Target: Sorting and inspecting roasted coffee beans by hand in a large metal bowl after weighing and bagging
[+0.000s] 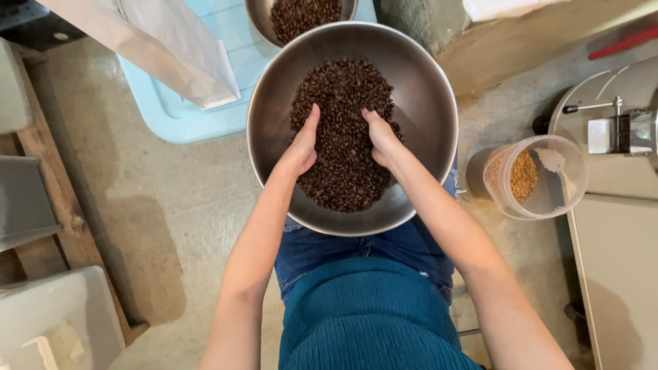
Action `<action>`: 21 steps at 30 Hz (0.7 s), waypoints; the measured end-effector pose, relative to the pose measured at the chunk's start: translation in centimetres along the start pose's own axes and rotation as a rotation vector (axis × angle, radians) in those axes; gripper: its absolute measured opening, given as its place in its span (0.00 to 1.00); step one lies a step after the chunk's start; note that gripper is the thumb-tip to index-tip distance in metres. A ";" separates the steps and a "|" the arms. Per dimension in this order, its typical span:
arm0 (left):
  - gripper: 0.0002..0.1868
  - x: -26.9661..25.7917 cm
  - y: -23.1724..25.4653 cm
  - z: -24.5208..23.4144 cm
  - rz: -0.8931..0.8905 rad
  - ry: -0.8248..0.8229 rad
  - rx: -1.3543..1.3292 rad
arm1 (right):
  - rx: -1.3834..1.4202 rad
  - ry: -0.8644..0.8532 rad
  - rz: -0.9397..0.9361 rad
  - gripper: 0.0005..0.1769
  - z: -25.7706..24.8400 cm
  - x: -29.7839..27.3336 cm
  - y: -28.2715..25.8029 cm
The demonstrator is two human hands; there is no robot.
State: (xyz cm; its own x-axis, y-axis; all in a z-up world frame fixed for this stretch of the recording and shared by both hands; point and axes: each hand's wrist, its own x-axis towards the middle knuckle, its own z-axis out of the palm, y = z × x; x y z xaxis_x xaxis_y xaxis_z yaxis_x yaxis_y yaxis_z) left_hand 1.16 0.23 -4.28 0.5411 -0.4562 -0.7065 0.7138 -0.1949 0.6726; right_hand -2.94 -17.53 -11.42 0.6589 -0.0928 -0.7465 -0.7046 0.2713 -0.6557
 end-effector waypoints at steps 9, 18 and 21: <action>0.58 -6.2 5.3 2.9 0.004 -0.036 -0.147 | -0.067 0.008 -0.013 0.42 -0.9 2.5 2.1; 0.57 -2.6 2.5 1.0 0.004 0.023 -0.098 | -0.641 0.101 -0.380 0.39 1.8 -4.5 -0.7; 0.53 -3.0 1.8 0.6 0.077 0.072 0.004 | -0.818 0.120 -0.501 0.32 2.8 -6.2 -1.3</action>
State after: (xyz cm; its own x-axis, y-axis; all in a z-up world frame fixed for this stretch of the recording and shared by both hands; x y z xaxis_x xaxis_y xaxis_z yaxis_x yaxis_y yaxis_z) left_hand 0.58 0.67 -0.80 0.6250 -0.4063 -0.6665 0.6673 -0.1648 0.7263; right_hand -5.39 -14.64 -5.58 0.9337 -0.1260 -0.3352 -0.3443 -0.5737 -0.7432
